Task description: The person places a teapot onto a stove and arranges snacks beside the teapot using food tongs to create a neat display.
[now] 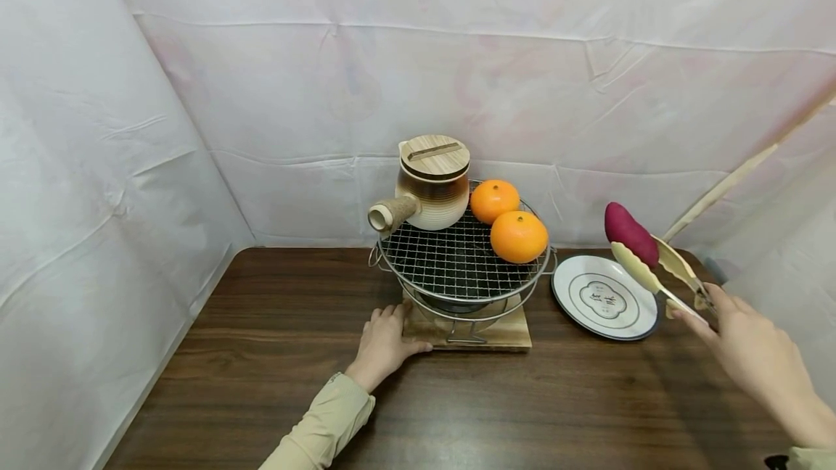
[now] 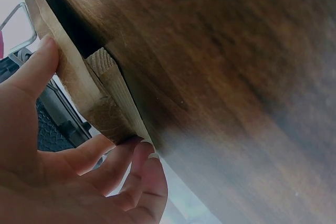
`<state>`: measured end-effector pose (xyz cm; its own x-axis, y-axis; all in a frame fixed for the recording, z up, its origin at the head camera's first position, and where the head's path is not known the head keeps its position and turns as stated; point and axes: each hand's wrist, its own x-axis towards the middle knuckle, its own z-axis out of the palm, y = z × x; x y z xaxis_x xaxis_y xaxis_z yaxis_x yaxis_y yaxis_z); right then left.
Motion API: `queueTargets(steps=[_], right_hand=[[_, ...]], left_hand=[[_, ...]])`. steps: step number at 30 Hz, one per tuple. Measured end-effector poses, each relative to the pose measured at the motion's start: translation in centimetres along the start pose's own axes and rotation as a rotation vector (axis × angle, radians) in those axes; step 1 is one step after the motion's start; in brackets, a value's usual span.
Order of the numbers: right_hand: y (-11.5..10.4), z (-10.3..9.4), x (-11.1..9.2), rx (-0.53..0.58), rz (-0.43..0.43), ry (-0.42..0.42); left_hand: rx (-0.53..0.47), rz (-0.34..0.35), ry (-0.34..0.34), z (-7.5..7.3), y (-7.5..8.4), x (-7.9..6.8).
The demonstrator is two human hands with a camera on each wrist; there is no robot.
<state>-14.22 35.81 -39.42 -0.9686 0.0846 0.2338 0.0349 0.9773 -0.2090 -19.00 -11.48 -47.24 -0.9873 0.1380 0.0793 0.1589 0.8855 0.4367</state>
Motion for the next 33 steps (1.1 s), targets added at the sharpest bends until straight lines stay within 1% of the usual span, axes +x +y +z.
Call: queueTargets(steps=[11,19,24,33], right_hand=[[-2.2,-1.4,-0.5,0.011,-0.021,0.036],[-3.9,-2.7,-1.0,0.011,-0.031,0.063],[-4.8,-3.4,-1.4,0.016,-0.047,0.097],[-6.1,-4.6,-2.1,0.037,-0.128,0.199]], left_hand=[[-0.017,0.002,0.010,0.1,-0.2,0.1],[-0.011,0.004,0.010,0.3,-0.3,0.1],[-0.008,0.005,0.013,0.2,-0.2,0.1],[-0.002,0.006,0.013,0.2,-0.2,0.0]])
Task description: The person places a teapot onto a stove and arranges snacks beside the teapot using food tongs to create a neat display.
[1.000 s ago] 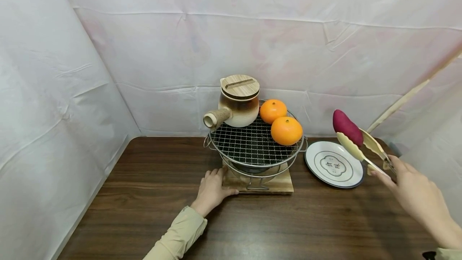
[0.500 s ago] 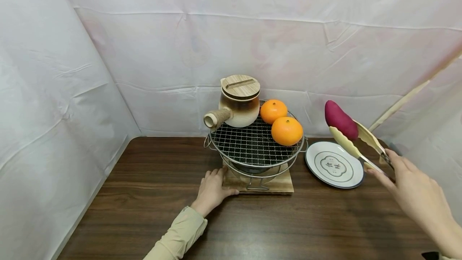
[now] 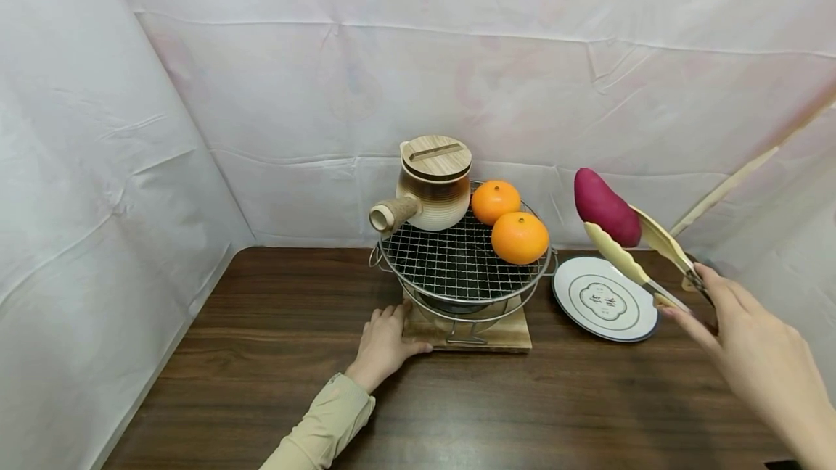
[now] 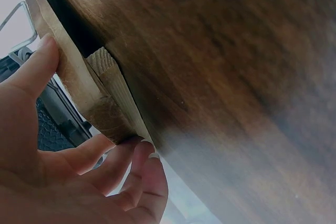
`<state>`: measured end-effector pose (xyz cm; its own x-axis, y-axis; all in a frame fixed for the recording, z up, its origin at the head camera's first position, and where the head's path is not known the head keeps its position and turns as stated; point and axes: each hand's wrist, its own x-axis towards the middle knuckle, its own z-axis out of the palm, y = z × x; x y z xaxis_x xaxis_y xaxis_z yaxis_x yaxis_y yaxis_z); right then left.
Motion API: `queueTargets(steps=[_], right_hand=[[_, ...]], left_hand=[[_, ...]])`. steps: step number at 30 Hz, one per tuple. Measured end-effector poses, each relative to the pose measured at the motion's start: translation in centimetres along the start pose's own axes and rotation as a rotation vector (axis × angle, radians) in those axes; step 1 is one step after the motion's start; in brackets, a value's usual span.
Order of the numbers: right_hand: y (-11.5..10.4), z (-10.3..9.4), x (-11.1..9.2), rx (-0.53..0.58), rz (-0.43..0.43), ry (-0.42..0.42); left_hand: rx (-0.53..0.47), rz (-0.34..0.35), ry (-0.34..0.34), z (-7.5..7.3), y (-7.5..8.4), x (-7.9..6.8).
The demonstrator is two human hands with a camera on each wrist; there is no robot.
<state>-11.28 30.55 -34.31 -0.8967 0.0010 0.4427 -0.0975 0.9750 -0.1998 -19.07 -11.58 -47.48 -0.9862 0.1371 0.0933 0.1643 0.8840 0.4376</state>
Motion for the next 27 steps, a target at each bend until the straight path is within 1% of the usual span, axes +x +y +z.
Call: queueTargets(steps=[3,5,8,11,18,27], right_hand=[[-0.8,-0.4,-0.1,0.007,-0.047,0.042],[-1.3,-0.7,-0.2,0.005,-0.096,0.084],[-2.1,-0.9,-0.3,0.002,-0.136,0.117],[-2.7,-1.1,-0.3,-0.001,-0.152,0.124],[-3.5,-1.5,-0.5,-0.007,-0.164,0.109],[-4.6,-1.8,-0.5,-0.020,-0.239,0.143]], left_hand=[[-0.008,-0.002,0.000,0.1,-0.1,0.0],[-0.011,-0.005,-0.001,0.1,-0.1,0.0],[-0.009,-0.001,0.000,0.1,-0.1,-0.1],[-0.010,-0.001,-0.002,0.1,-0.1,-0.1],[-0.017,0.002,0.004,0.1,0.0,-0.2],[-0.026,-0.007,-0.007,-0.1,0.1,-0.1]])
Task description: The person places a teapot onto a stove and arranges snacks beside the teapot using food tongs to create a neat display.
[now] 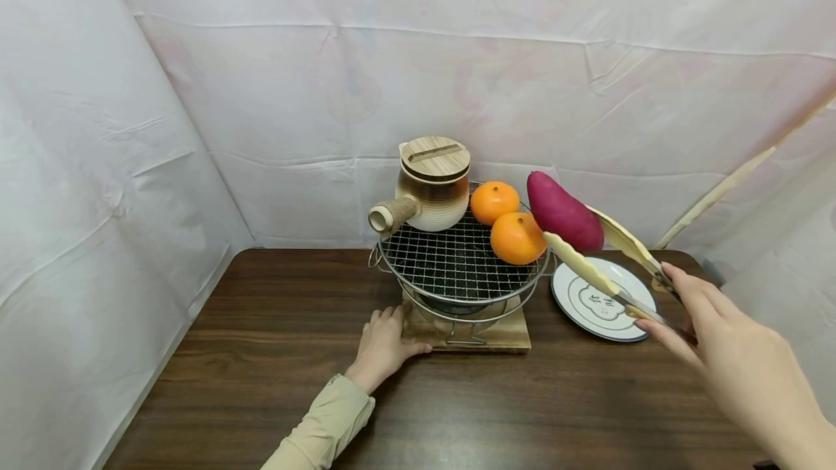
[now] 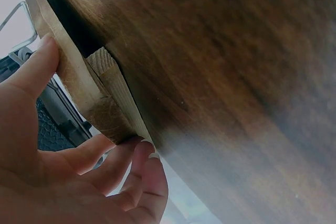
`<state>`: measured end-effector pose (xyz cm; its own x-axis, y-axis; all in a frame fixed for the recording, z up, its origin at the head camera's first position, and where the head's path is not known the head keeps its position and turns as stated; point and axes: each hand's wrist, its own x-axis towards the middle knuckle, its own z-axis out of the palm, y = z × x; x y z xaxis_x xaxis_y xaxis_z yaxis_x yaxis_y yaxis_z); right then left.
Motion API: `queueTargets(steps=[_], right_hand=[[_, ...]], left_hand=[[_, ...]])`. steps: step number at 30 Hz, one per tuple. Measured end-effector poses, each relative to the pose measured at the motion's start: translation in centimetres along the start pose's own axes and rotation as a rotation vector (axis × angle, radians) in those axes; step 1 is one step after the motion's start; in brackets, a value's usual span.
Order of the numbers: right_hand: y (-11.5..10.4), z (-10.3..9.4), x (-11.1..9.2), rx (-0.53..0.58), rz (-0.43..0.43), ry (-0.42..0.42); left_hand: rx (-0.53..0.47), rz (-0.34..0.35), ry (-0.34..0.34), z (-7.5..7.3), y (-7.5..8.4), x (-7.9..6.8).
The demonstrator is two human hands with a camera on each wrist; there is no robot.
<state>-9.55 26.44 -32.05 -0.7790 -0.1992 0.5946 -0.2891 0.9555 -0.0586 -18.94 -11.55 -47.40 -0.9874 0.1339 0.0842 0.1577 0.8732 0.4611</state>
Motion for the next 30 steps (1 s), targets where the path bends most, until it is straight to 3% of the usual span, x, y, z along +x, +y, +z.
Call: queueTargets(steps=[30], right_hand=[[-4.8,0.6,0.9,0.008,-0.124,-0.070]], left_hand=[[0.011,0.015,0.011,0.1,-0.1,0.1]])
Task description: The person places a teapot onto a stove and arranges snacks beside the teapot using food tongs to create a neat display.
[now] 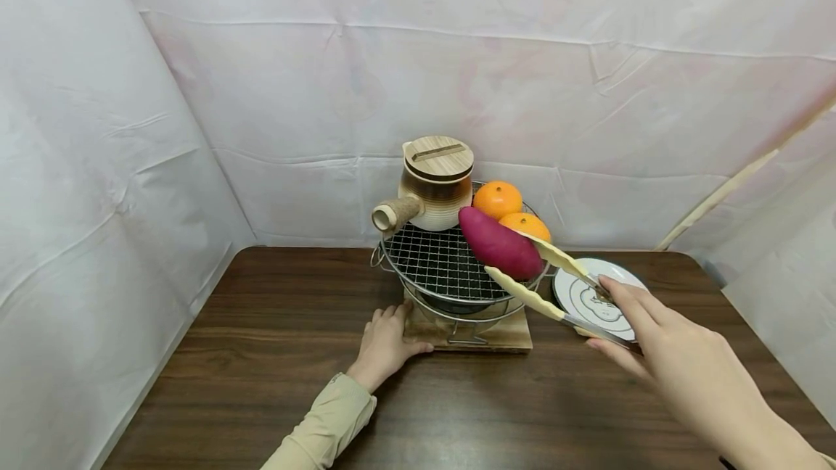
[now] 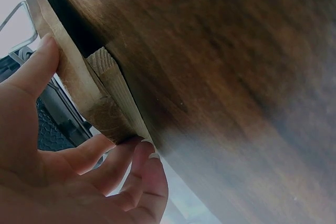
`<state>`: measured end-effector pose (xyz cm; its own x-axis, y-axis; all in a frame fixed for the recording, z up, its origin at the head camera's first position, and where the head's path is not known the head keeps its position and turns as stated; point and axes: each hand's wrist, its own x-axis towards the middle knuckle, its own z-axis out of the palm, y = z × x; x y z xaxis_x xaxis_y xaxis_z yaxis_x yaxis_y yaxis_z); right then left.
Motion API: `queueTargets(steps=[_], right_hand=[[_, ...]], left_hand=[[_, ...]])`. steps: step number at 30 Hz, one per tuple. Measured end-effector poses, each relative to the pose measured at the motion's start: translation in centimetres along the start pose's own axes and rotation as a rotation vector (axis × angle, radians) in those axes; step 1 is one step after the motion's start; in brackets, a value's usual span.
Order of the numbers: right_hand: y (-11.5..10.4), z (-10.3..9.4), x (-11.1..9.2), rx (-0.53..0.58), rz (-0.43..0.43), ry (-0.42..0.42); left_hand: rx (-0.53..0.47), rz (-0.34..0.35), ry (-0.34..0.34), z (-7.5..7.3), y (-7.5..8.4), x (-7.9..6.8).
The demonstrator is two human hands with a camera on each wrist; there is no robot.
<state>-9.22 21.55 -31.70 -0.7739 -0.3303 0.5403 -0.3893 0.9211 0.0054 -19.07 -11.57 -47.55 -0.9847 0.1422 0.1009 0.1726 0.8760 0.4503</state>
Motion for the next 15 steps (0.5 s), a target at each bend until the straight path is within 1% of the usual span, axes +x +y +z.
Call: queueTargets(steps=[8,15], right_hand=[[-0.61,0.36,0.30,0.028,-0.022,-0.016],[-0.66,0.73,0.36,0.034,-0.031,-0.037]], left_hand=[[0.003,0.003,0.004,-0.02,-0.02,-0.05],[0.005,0.010,0.013,-0.07,-0.05,-0.14]])
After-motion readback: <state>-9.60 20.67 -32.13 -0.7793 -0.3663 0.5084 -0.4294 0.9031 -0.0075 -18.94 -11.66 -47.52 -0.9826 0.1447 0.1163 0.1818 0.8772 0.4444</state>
